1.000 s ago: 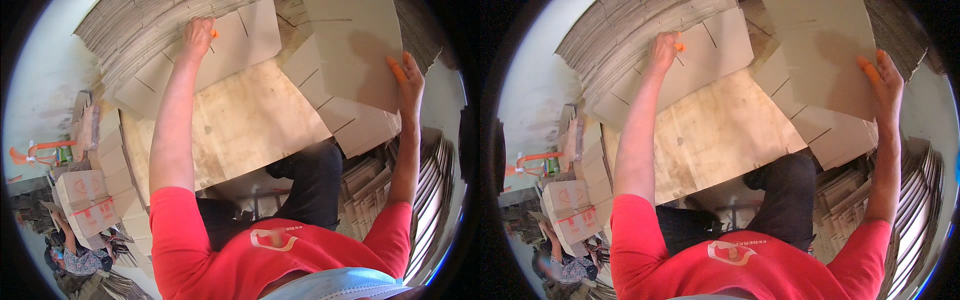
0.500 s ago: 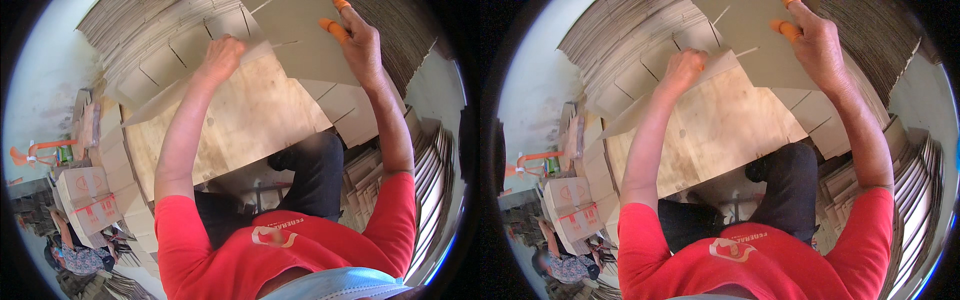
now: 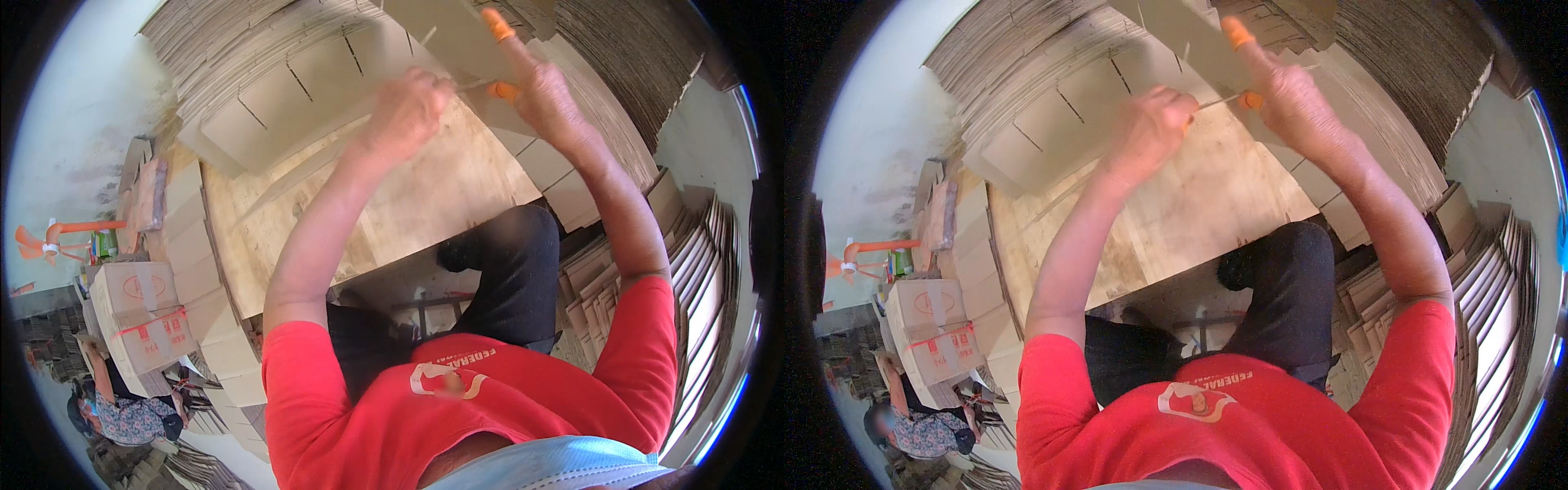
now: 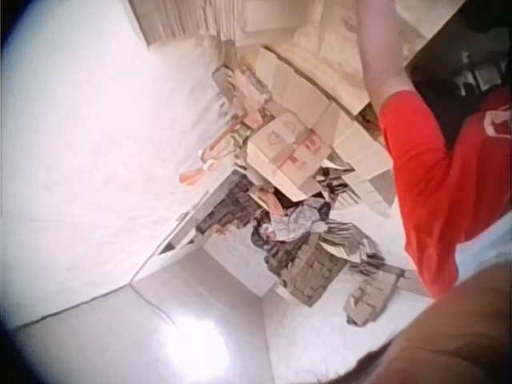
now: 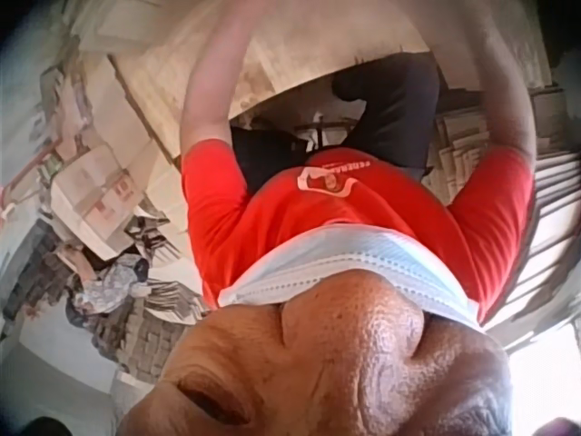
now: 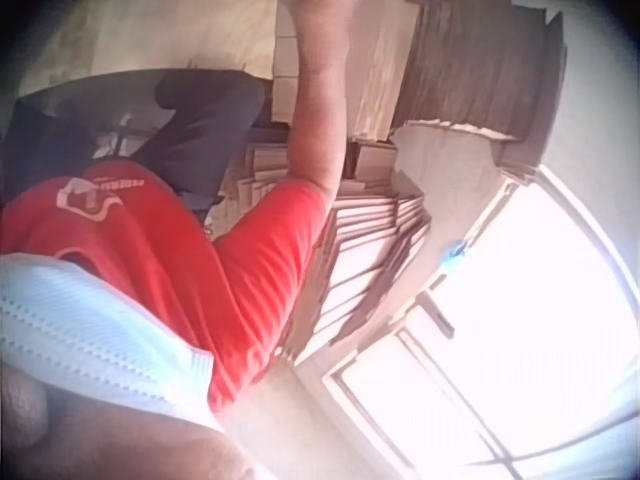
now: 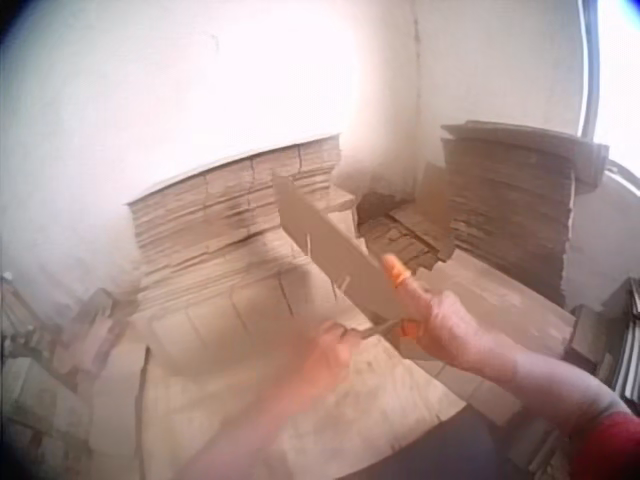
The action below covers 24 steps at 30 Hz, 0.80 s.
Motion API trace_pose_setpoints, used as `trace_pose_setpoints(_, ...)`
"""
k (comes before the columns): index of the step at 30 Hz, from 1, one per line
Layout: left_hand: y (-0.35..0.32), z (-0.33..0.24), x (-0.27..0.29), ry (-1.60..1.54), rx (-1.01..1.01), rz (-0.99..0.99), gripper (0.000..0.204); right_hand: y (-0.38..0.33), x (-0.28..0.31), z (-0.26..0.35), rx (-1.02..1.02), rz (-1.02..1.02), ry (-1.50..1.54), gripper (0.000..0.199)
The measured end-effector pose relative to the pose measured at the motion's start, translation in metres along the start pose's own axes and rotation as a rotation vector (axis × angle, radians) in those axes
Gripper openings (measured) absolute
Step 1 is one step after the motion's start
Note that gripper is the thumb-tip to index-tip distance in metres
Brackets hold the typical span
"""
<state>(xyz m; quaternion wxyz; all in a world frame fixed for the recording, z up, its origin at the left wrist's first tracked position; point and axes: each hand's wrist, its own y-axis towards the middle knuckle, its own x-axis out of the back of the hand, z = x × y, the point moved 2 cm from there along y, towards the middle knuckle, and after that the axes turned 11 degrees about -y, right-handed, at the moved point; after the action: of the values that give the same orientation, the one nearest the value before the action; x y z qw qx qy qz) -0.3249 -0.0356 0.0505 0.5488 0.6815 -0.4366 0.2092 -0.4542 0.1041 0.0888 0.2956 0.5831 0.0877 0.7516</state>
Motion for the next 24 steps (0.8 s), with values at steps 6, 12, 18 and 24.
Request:
trace_pose_setpoints(6,-0.013,-0.023,0.012,-0.306,0.142,0.047,0.023,-0.030,-0.029,-0.009,-0.117,0.085,-0.122,0.087)
trace_pose_setpoints(12,0.026,0.070,0.041,0.019,0.464,0.035,0.055,-0.048,-0.033,-0.003,-0.215,-0.047,-0.125,0.094)
trace_pose_setpoints(18,0.035,0.162,-0.008,0.397,0.480,0.116,0.061,-0.043,-0.036,0.004,-0.405,-0.011,-0.022,0.093)
trace_pose_setpoints(24,0.035,0.196,-0.022,0.418,0.382,0.094,0.041,-0.041,-0.040,0.000,-0.278,-0.130,0.020,0.087)
